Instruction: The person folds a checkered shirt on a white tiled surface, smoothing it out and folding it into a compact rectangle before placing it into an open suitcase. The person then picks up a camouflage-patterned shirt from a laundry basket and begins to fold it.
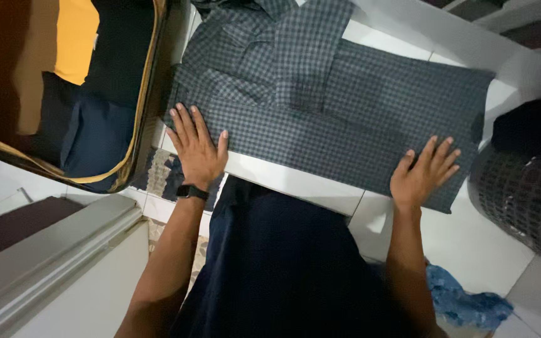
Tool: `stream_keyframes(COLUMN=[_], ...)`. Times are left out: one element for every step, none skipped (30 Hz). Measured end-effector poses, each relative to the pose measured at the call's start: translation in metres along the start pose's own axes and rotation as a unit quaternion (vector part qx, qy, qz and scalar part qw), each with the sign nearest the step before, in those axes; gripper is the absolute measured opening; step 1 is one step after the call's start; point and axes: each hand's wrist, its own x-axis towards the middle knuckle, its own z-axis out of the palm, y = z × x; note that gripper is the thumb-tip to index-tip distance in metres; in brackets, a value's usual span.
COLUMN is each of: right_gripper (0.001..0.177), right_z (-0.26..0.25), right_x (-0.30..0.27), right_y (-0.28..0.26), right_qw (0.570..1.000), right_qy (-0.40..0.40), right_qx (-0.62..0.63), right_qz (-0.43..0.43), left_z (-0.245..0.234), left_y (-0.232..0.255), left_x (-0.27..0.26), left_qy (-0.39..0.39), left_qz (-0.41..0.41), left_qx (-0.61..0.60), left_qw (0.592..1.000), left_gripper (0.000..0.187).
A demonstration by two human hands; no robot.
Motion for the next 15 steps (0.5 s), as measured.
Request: stream_keyframes(right_gripper=[0.053,0.049,0.044,0.045,0.045,0.046,0.045,0.045,0.045,0.046,0.048,0.051,0.055,0.06,0.065], right_z=[0.003,0.007,0.008,0.008,0.012,0.017,0.02,0.023,0.026,0.029,0.032,0.035,0.037,0.038,0.04], right_x=[0.005,0.009,0.013,0.019,0.022,0.022,0.021,0.021,0.024,0.029,0.034,0.037,0.042,0.046,0.052], right_y=[-0.001,-0.008,-0.016,-0.027,-0.044,-0.065,-0.087,-0.108,-0.127,-0.145,-0.162,-0.177,-0.189,-0.198,-0.206], right_qw=[1.0,0.999,0.999,0.997,0.994,0.987,0.983,0.979,0.969,0.956,0.945,0.932,0.93,0.927,0.923], right_qy=[0.012,0.024,0.034,0.037,0.036,0.036,0.025,0.014,-0.003,-0.019,-0.042,-0.066,-0.071,-0.076,-0.08], right_qx=[-0.01,-0.019,-0.028,0.022,0.07,0.118,0.126,0.135,0.151,0.166,0.195,0.224,0.211,0.199,0.187], right_qz=[-0.009,-0.019,-0.028,-0.057,-0.082,-0.107,-0.129,-0.15,-0.196,-0.242,-0.259,-0.277,-0.293,-0.31,-0.327], left_z=[0.001,0.001,0.001,0.002,0.002,0.001,0.001,0.001,0.002,0.003,0.002,0.002,0.001,0.001,0.0], left_y=[0.0,0.001,0.0,0.0,-0.001,-0.002,-0.001,-0.001,-0.002,-0.002,-0.003,-0.004,-0.003,-0.001,0.0], left_x=[0.0,0.0,-0.001,0.0,-0.001,-0.005,-0.003,-0.001,0.0,0.002,0.001,0.0,0.0,0.0,0.001], left_qy=[0.002,0.003,0.005,0.006,0.003,-0.002,-0.004,-0.007,-0.008,-0.01,-0.013,-0.018,-0.021,-0.025,-0.031], left_qz=[-0.003,-0.005,-0.004,-0.003,-0.001,-0.006,-0.006,-0.007,-0.005,-0.002,0.0,-0.007,-0.012,-0.018,-0.022], left_qx=[0.0,-0.001,-0.002,-0.003,-0.005,-0.004,-0.004,-0.004,0.004,0.012,0.02,0.02,0.018,0.016,0.017], left_qw=[1.0,1.0,1.0,1.0,1.0,1.0,1.0,1.0,1.0,1.0,1.0,1.0,1.0,0.999,0.999], left_gripper=[0.087,0.088,0.087,0.087,0.086,0.087,0.087,0.088,0.087,0.087,0.087,0.087,0.088,0.088,0.088])
